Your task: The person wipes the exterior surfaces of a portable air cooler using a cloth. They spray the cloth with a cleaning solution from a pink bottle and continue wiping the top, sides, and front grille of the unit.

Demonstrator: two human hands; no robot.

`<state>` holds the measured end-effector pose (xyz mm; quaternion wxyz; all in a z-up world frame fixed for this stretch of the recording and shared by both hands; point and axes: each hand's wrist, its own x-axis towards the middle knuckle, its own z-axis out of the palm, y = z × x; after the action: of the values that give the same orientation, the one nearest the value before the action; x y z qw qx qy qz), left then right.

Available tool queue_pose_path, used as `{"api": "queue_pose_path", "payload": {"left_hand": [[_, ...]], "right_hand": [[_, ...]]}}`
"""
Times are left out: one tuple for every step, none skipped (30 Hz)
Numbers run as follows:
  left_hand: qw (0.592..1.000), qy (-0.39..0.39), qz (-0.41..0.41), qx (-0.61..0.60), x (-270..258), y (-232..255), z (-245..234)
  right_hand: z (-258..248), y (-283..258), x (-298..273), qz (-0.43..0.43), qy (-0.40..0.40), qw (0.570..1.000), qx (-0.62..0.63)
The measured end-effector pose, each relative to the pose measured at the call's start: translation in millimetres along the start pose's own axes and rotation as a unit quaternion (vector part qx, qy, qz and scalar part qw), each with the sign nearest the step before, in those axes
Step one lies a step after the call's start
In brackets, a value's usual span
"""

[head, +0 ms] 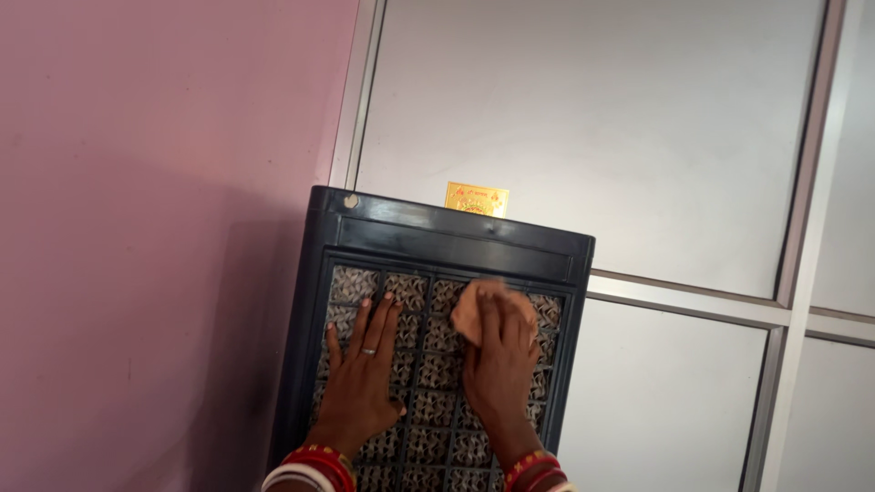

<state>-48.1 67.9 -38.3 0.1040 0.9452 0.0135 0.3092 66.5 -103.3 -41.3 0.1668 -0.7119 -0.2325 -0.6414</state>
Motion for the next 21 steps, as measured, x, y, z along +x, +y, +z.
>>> {"api": "queue_pose_path", "payload": {"left_hand": [[1.0,0.002,-0.002,-0.001,-1,0,0],[1.0,0.004,-0.001,-0.002,0,0,1],[1.0,0.007,-0.001,-0.004,0,0,2],[1.0,0.011,0.0,-0.002,0,0,2],[1.0,0.016,0.002,0.0,0,0,3],[1.0,0.021,0.005,0.001,1,1,3],[1.0,0.012,0.004,0.001,0,1,3],[1.0,0.004,0.002,0.002,0,0,1],[1.0,-0.004,0.001,0.003,0,1,-1],[1.0,-0.008,-0.002,0.002,-1,1,-2],[1.0,-0.011,-0.005,0.001,-2,3,-3],[1.0,-0.015,-0.008,0.0,-2,3,-4],[1.0,-0.007,-0.004,-0.005,-3,3,-5],[1.0,0.0,0.0,-0.01,-4,3,-5],[1.0,0.007,0.004,-0.015,-5,2,-4],[1.0,0.001,0.001,-0.013,-5,2,-4],[1.0,-0.004,-0.002,-0.012,-6,3,-4],[1.0,-0.005,-0.005,-0.01,-4,3,-5],[1.0,-0.007,-0.007,-0.007,-4,3,-7],[1.0,-0.01,-0.007,-0.005,-5,3,-7],[1.0,-0.013,-0.007,-0.003,-5,3,-7]], "right_hand": [[4,3,-12,-0.002,-0.02,1.0,-0.004],[9,6,-26,-0.003,-0.04,0.999,-0.009],[13,7,-44,-0.016,-0.064,0.998,0.002],[16,7,-61,-0.028,-0.087,0.996,0.013],[18,7,-77,-0.041,-0.111,0.993,0.024],[17,9,-88,-0.05,-0.129,0.99,0.031],[14,9,-96,-0.059,-0.147,0.987,0.037],[11,9,-98,-0.068,-0.165,0.983,0.044],[8,7,-92,-0.048,-0.136,0.987,0.076],[5,3,-82,-0.027,-0.109,0.988,0.11],[0,-1,-70,-0.005,-0.082,0.986,0.143],[-5,-5,-54,-0.014,-0.045,0.992,0.12],[-10,-9,-36,-0.023,-0.008,0.995,0.098],[-15,-12,-21,-0.03,0.028,0.996,0.075],[-20,-15,-8,-0.019,-0.006,0.997,0.08],[-23,-16,4,-0.008,-0.038,0.996,0.086],[-25,-19,8,0.003,-0.071,0.993,0.092],[-25,-22,8,0.009,-0.085,0.993,0.085],[-24,-25,5,0.016,-0.099,0.992,0.077],[-22,-25,-3,0.023,-0.114,0.991,0.068],[-18,-26,-14,0.051,-0.167,0.982,0.067]]}}
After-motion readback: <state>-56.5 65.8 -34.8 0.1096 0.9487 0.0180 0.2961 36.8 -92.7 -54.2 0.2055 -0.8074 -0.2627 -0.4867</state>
